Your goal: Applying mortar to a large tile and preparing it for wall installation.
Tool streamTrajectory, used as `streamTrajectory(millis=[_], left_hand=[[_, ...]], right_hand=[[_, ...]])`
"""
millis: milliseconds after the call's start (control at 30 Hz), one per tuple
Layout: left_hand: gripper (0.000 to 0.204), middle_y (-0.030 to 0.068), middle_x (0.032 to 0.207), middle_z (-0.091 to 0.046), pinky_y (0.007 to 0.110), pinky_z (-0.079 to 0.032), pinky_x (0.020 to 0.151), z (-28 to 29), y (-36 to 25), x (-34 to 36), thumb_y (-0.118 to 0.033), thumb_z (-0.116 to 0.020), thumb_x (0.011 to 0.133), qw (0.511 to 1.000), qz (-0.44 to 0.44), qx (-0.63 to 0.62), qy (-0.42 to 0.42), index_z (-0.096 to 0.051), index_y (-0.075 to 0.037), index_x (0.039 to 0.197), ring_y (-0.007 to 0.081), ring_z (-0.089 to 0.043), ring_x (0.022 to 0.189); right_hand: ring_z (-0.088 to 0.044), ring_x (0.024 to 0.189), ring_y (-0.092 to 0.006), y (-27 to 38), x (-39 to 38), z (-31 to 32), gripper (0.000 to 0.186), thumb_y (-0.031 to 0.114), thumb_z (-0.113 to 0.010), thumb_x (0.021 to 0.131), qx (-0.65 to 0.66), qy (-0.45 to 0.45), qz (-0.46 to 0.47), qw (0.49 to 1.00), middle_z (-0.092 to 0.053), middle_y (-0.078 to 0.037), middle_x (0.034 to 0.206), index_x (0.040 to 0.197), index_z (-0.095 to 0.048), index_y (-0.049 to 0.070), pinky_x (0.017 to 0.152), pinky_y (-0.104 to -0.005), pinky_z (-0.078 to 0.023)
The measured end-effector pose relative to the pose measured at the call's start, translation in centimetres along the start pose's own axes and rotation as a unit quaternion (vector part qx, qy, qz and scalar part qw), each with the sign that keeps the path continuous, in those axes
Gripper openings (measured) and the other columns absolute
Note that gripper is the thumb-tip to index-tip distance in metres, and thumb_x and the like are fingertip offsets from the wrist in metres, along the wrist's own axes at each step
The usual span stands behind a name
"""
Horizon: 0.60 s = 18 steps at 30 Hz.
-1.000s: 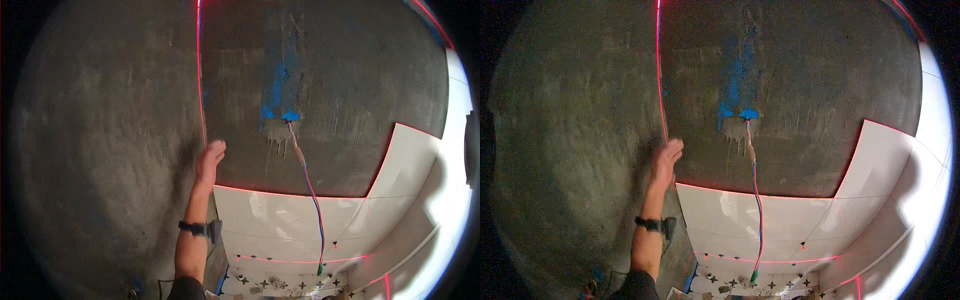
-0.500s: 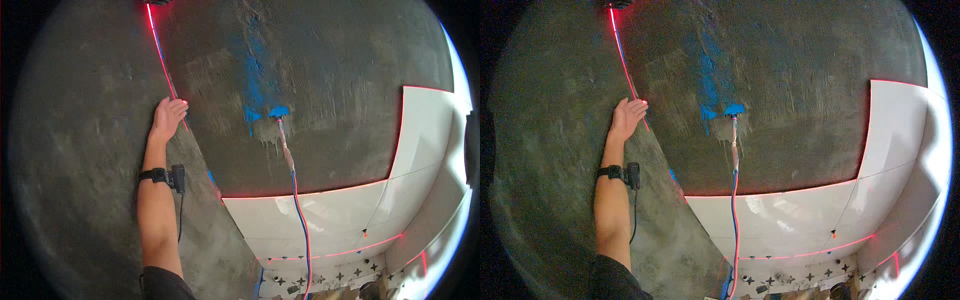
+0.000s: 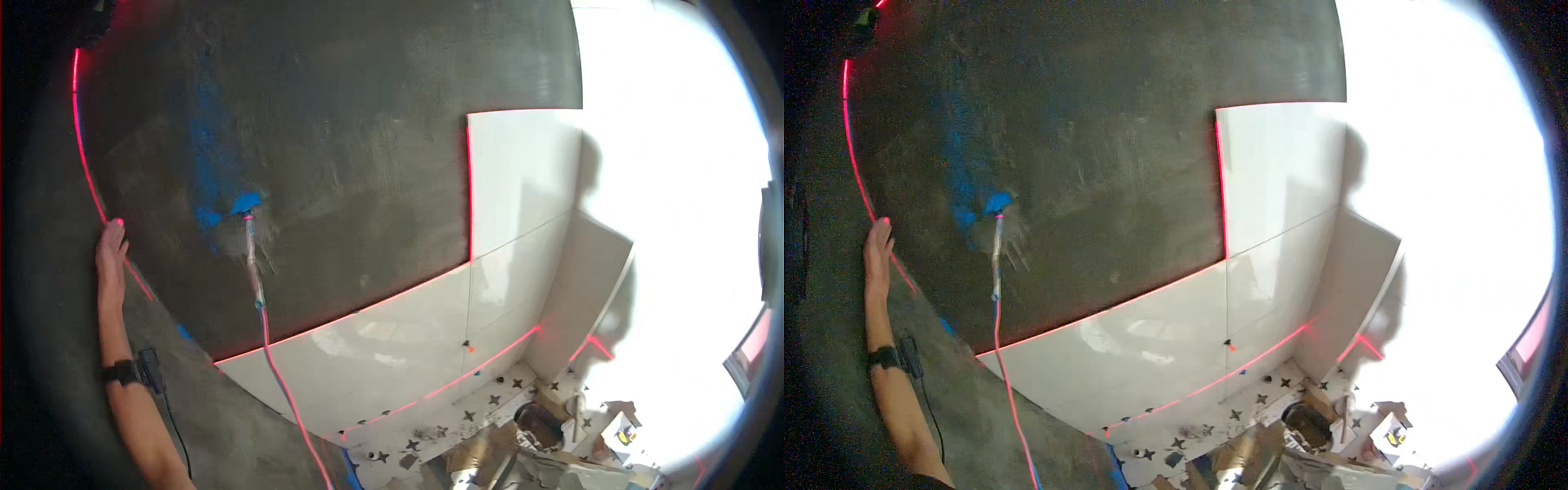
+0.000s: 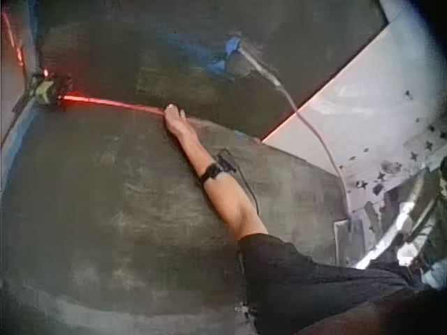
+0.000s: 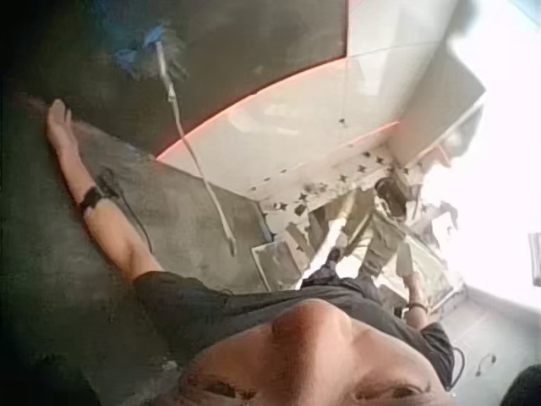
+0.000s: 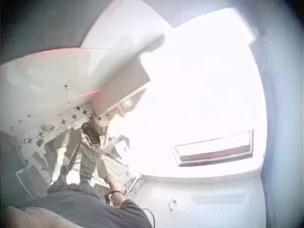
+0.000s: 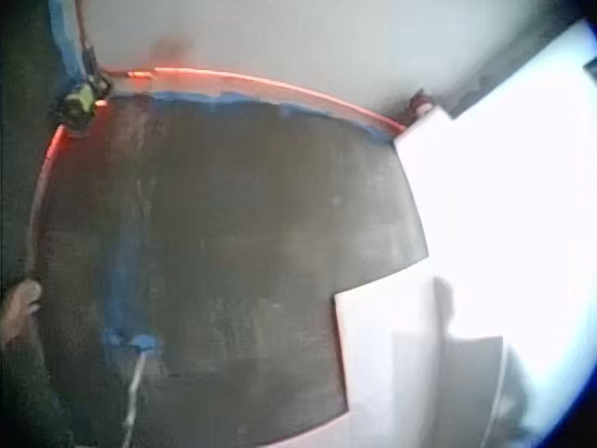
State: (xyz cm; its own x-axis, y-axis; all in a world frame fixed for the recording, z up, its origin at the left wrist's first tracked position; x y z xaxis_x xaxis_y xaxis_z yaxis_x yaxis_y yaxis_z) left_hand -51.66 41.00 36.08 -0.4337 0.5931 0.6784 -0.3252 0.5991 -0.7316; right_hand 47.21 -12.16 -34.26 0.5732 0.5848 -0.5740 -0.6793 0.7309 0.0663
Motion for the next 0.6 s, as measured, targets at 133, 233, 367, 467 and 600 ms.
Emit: streamTrajectory(millis=[133, 233, 367, 467, 600], left_hand=[[0.05, 0.0132, 0.147, -0.056, 0.038, -0.035, 0.116, 2.7, 7.0, -2.0, -0.032, -0.055, 0.102, 0.979, 0.013, 0.169, -0.115, -0.056, -0.002, 0.142, 0.0263, -0.049, 0.14], [0.049, 0.0172, 0.147, -0.056, 0.037, -0.036, 0.116, -7.6, 7.6, -5.2, -0.031, -0.048, 0.107, 0.947, -0.07, 0.303, -0.073, -0.054, 0.003, 0.142, 0.0283, -0.05, 0.138], [0.054, 0.0181, 0.152, -0.05, 0.037, -0.034, 0.118, -2.6, 7.8, -3.0, -0.034, -0.05, 0.106, 0.96, -0.037, 0.273, -0.05, -0.049, 0.003, 0.145, 0.0289, -0.047, 0.141], [0.057, 0.0188, 0.154, -0.048, 0.036, -0.033, 0.119, -5.0, 9.7, -4.0, -0.034, -0.051, 0.106, 0.947, -0.068, 0.313, -0.017, -0.046, 0.003, 0.149, 0.0288, -0.044, 0.144], [0.052, 0.0187, 0.146, -0.057, 0.036, -0.036, 0.116, -2.6, 13.3, -2.6, -0.034, -0.054, 0.105, 0.944, -0.168, 0.281, -0.033, -0.055, 0.002, 0.142, 0.0303, -0.051, 0.138]], right_hand=[[-0.069, 0.103, -0.0234, -3.4, 4.4, -3.0, 0.049, 0.041, -0.064, 0.091, -0.018, 0.059, -0.008, 0.998, -0.073, -0.022, 0.107, 0.113, -0.072, -0.001, 0.081, -0.0407, -0.054], [-0.069, 0.102, -0.0246, -5.0, 2.0, -0.7, 0.047, 0.039, -0.066, 0.089, -0.008, 0.024, -0.048, 0.999, -0.073, -0.021, 0.107, 0.112, -0.072, -0.001, 0.082, -0.0411, -0.054], [-0.07, 0.1, -0.0271, -4.5, 2.3, 1.9, 0.043, 0.035, -0.071, 0.086, -0.024, -0.003, -0.027, 0.999, -0.073, -0.02, 0.107, 0.111, -0.072, 0.0, 0.082, -0.0419, -0.054], [-0.07, 0.098, -0.0289, -8.5, -1.6, 1.0, 0.041, 0.032, -0.074, 0.084, -0.039, 0.003, -0.057, 0.998, -0.073, -0.019, 0.106, 0.11, -0.071, 0.0, 0.082, -0.0424, -0.054], [-0.07, 0.096, -0.0313, -11.3, -5.3, -4.5, 0.039, 0.028, -0.079, 0.08, -0.005, 0.042, -0.085, 0.995, -0.072, -0.019, 0.106, 0.108, -0.07, 0.001, 0.083, -0.0432, -0.054]])
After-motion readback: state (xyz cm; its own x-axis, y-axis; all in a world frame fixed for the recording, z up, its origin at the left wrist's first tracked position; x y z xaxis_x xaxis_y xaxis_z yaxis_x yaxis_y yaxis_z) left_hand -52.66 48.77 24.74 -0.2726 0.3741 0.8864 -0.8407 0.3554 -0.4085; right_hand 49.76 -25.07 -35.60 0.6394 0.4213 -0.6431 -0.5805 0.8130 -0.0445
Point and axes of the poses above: each hand's wrist, its own x-axis towards the middle knuckle, its own z-axis out of the back of the hand, y = z × x, the point moved 3 cm from there along x, towards the middle knuckle
